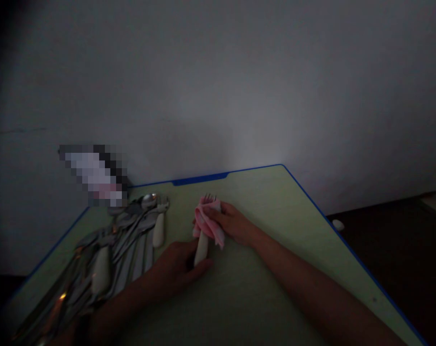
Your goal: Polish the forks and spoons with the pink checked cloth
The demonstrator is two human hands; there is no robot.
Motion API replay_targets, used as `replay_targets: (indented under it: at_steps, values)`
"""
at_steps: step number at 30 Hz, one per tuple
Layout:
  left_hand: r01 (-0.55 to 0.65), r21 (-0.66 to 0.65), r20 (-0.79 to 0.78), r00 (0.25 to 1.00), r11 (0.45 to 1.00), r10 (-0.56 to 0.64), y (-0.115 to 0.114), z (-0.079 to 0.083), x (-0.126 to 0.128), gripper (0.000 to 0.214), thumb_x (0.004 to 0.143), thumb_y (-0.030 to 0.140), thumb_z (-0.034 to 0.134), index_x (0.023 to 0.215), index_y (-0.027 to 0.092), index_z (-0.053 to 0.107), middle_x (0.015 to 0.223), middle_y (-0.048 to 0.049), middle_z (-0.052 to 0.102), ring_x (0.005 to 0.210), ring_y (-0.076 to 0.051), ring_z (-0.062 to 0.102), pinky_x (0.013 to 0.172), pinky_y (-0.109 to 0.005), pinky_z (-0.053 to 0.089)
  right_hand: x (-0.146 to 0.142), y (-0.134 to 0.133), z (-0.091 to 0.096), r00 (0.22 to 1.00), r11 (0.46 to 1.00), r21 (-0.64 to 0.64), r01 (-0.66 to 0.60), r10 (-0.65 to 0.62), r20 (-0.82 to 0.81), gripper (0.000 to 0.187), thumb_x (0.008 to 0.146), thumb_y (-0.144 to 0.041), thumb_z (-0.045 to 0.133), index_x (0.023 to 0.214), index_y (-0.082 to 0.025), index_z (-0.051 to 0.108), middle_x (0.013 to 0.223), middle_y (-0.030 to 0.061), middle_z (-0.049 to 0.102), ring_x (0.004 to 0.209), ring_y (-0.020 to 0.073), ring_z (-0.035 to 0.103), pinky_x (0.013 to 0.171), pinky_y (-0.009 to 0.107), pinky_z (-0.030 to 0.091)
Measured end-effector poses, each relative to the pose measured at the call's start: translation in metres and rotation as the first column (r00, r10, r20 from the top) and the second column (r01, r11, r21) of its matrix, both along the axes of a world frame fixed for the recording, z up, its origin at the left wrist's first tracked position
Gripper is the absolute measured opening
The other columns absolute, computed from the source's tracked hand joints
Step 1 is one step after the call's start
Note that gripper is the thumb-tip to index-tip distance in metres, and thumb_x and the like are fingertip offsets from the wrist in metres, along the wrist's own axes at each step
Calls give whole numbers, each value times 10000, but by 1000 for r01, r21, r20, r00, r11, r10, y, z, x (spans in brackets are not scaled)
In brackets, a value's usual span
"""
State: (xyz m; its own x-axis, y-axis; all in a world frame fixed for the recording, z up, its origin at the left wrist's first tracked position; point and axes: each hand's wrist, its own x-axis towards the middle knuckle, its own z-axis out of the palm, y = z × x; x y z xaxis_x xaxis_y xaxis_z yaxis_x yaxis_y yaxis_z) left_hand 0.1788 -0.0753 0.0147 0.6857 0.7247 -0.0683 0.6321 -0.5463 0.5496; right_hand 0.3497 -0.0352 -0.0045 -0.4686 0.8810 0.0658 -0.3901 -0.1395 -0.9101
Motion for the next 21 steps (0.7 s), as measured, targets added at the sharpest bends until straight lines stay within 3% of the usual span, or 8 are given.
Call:
replay_targets:
  at_steps: [5,9,12,17,21]
  values:
    - [-47,-54,18,999,997,48,1,1,0,294,851,421,442,796,160,566,637,1,574,534,-123,498,506,-219,320,0,0,-2,998,999,-16,50,-50,32,303,810,-415,560,910,-132,604,722,47,650,621,127,605,636,267,498]
    - [-162,-134,119,977,978,178,5,1,0,277,866,388,419,909,154,561,736,-17,608,617,-145,531,540,-227,362,-3,4,-5,961,970,19,242,-243,131,326,789,-447,570,894,-140,604,801,50,646,705,136,604,725,285,483]
    - [-189,-201,204,952,961,230,7,3,-1,270,884,382,393,920,159,541,795,-22,604,692,-156,537,588,-237,394,-10,13,-6,903,936,95,338,-351,246,370,787,-483,547,901,-137,609,793,44,634,707,134,578,687,262,467]
    - [-205,-294,307,905,934,295,9,5,-2,276,913,405,347,933,174,497,701,18,525,654,-146,493,594,-237,403,-23,28,-4,823,882,269,387,-462,331,355,791,-482,523,823,-138,605,749,28,625,677,131,557,638,246,448]
    - [-191,-318,319,901,928,295,9,3,-2,252,909,398,376,942,179,498,679,29,513,635,-141,479,591,-233,389,-26,29,-3,838,902,237,362,-426,341,368,800,-486,504,863,-136,601,772,45,646,664,137,573,620,254,455]
